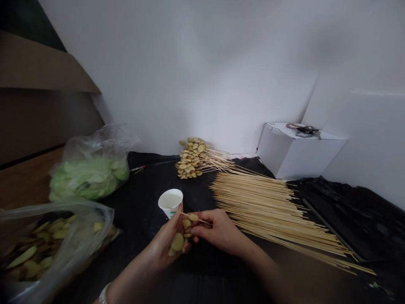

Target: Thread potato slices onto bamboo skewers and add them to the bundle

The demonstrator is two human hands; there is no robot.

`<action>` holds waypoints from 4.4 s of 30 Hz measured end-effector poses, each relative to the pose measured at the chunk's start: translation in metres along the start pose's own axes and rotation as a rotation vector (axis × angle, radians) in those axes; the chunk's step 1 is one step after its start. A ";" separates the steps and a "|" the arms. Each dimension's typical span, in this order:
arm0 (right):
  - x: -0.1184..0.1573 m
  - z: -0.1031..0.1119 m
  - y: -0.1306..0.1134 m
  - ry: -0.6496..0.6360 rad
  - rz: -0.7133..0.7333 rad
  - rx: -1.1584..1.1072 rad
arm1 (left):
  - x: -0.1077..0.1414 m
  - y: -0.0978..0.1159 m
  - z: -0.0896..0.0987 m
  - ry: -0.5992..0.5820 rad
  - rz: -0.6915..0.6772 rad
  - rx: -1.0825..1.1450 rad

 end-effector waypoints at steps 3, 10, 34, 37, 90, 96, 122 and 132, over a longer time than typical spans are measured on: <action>-0.001 0.004 0.003 0.045 0.022 0.051 | -0.001 0.000 0.001 -0.025 0.009 0.027; 0.002 0.021 0.000 0.291 0.059 0.181 | 0.002 -0.001 -0.001 -0.105 0.123 0.096; 0.009 0.028 -0.018 0.308 0.169 0.450 | 0.032 0.065 0.008 -0.056 -0.367 0.284; 0.010 0.023 -0.020 0.267 0.182 0.479 | 0.034 0.067 0.007 -0.036 -0.423 0.240; 0.011 0.007 -0.007 0.347 0.338 0.638 | 0.030 0.073 0.024 0.221 -0.741 -0.249; 0.015 0.004 -0.007 0.424 0.419 0.780 | 0.034 0.074 0.021 0.214 -0.735 -0.275; 0.014 0.001 -0.007 0.407 0.365 0.662 | 0.034 0.069 0.016 0.187 -0.694 -0.339; 0.015 -0.001 -0.007 0.427 0.397 0.696 | 0.033 0.065 0.014 0.158 -0.689 -0.302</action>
Point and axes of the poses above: each hand's wrist, its own x-axis away from the middle knuckle, its own z-axis out of the back of the hand, y = z × x, the point moved 5 cm from there along -x, towards the middle knuckle, and after that the axes turned 2 degrees about z, right-handed, at the moved point
